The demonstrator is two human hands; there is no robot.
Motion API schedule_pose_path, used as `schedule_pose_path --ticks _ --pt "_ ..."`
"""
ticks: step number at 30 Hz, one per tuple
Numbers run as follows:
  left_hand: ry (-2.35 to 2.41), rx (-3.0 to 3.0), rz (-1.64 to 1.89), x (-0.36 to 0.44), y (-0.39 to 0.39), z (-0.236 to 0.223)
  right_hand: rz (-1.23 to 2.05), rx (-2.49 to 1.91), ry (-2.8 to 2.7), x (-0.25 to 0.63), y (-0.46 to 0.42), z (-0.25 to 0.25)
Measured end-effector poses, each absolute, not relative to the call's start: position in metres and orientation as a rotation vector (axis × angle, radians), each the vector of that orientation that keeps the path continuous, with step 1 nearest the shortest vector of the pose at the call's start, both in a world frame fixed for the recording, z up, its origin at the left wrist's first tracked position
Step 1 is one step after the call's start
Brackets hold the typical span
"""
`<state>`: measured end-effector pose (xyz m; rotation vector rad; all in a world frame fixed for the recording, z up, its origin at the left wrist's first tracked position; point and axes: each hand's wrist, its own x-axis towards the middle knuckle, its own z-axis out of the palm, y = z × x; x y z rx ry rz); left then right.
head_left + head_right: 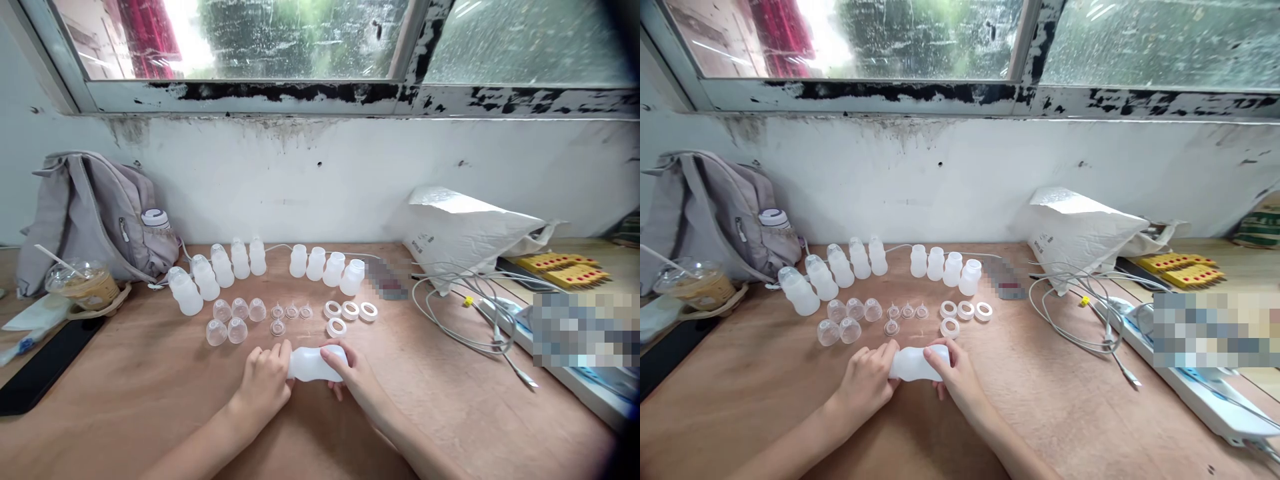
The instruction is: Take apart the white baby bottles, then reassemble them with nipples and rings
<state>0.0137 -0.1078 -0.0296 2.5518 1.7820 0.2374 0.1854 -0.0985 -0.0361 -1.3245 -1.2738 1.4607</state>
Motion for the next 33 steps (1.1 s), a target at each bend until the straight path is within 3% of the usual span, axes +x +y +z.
schedule_pose_path --ticks 16,23,29,33 --pt "1.469 2.390 -0.010 0.038 -0.083 0.024 1.090 -1.085 -1.319 0.209 -0.099 -0.034" --pt "1.368 2.391 0.041 0.040 -0.068 0.021 0.809 -1.119 -1.515 0.216 -0.100 -0.030" --pt "0.861 1.913 -0.353 0.027 -0.046 0.014 0.406 -0.859 -1.961 0.223 -0.106 -0.040" --pt "0.863 1.935 0.006 0.015 -0.045 0.017 0.452 -0.967 -1.866 0.221 -0.102 -0.043"
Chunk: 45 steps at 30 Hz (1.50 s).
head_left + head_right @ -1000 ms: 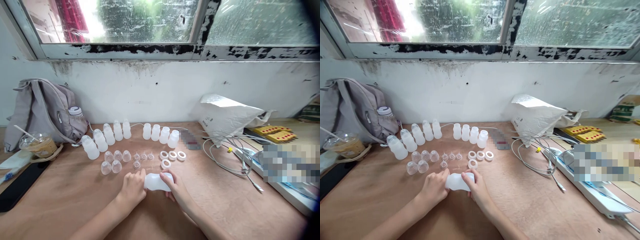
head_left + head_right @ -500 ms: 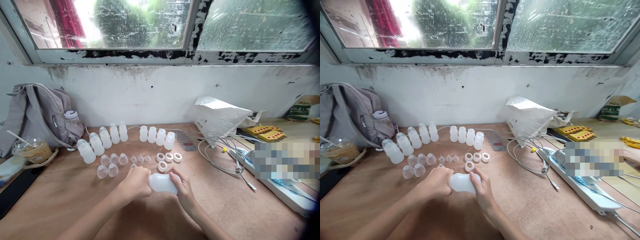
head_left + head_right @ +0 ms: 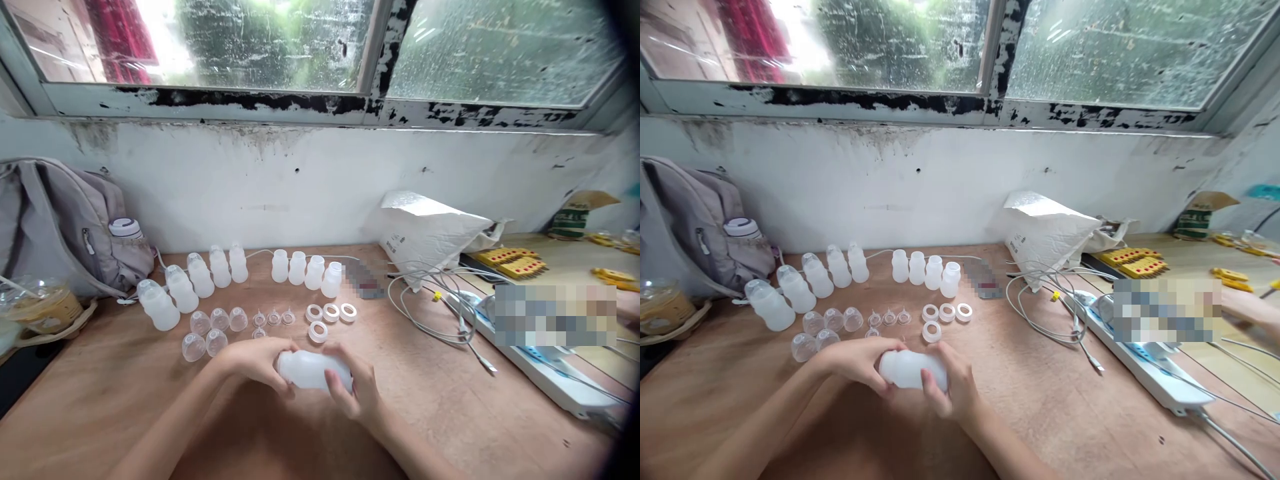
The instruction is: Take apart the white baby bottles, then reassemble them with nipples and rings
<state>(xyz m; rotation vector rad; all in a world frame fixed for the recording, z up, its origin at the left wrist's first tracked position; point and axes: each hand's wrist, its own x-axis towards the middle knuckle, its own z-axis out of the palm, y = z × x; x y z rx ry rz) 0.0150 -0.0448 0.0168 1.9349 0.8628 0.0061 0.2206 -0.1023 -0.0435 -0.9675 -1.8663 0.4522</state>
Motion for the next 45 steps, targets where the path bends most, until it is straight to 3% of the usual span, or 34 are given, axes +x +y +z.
schedule_pose_path --ticks 3,11,22,41,45 --pt "0.861 1.864 0.256 0.005 -0.046 0.023 0.684 -1.097 -1.620 0.217 -0.098 -0.041" --pt "0.987 1.993 0.380 -0.008 -0.048 0.038 1.085 -1.181 -1.178 0.213 -0.092 -0.040" --pt "1.137 2.196 0.326 -0.003 -0.048 0.035 1.169 -1.166 -1.077 0.210 -0.087 -0.035" --pt "1.444 2.255 0.570 -0.005 -0.050 0.040 1.195 -1.132 -0.993 0.214 -0.082 -0.038" --pt "1.492 2.345 0.458 -0.005 -0.052 0.045 1.162 -1.139 -0.931 0.214 -0.080 -0.036"
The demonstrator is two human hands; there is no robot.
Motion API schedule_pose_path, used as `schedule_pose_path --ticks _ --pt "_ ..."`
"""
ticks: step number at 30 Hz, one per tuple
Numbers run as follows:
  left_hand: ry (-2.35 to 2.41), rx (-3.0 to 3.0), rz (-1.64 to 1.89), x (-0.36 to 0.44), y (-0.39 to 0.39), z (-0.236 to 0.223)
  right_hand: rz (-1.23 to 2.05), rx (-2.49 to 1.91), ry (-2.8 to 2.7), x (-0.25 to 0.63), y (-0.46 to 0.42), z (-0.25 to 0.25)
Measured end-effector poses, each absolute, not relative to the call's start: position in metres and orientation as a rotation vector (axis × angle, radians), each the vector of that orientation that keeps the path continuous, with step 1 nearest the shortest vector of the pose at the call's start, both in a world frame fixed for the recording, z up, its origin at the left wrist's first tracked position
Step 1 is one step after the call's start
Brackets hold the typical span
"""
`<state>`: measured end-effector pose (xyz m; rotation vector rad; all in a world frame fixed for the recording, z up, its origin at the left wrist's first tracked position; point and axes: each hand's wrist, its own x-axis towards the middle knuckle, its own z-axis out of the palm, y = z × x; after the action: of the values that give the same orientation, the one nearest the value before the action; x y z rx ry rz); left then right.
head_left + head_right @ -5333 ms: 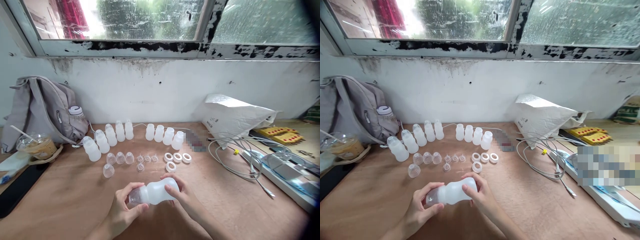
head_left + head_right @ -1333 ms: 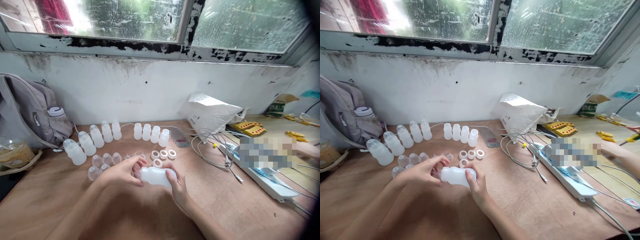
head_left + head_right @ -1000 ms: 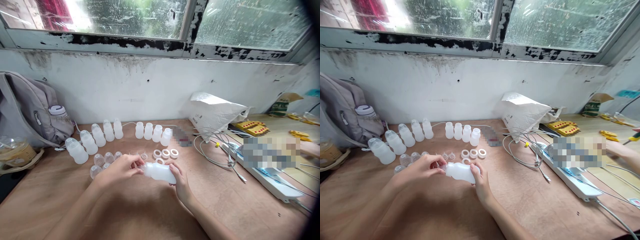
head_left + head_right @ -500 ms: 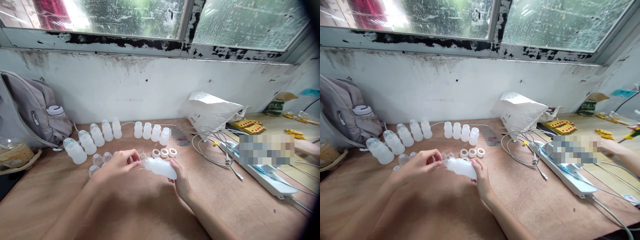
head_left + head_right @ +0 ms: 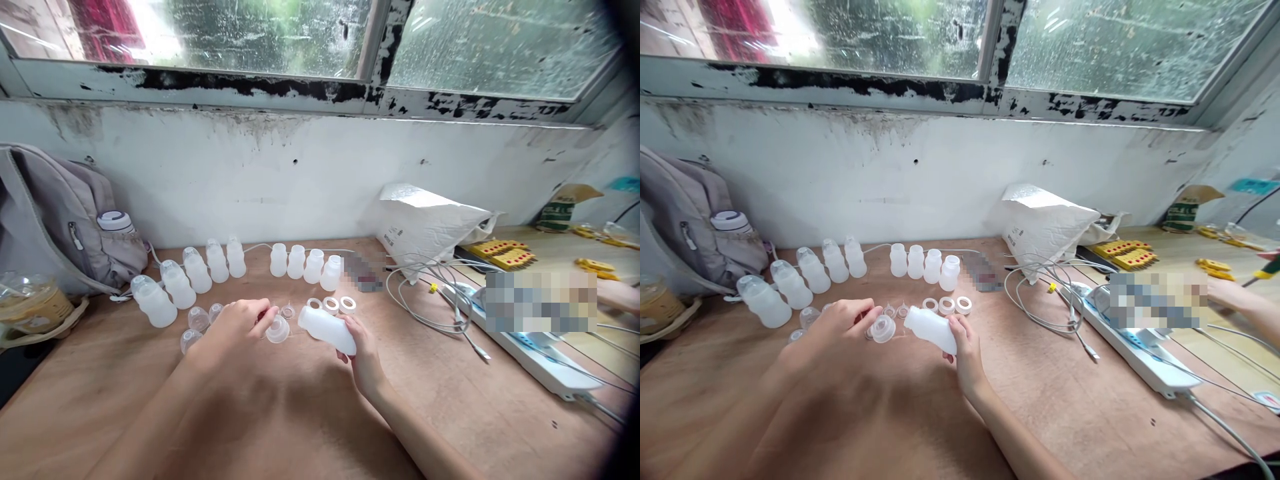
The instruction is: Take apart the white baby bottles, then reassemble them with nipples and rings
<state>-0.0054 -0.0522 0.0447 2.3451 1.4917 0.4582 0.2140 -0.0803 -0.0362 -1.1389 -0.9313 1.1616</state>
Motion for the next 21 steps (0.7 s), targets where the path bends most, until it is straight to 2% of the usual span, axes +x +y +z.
schedule_pose_path --ticks 5,12,21 --pt "1.351 2.582 0.175 0.005 -0.056 0.037 1.264 -1.054 -0.827 0.211 -0.079 -0.030" --pt "1.371 2.642 0.071 0.014 -0.060 0.014 1.381 -1.010 -0.729 0.207 -0.078 -0.026" --pt "1.409 2.290 0.788 0.032 -0.064 0.030 1.490 -0.909 -0.866 0.200 -0.086 -0.031"
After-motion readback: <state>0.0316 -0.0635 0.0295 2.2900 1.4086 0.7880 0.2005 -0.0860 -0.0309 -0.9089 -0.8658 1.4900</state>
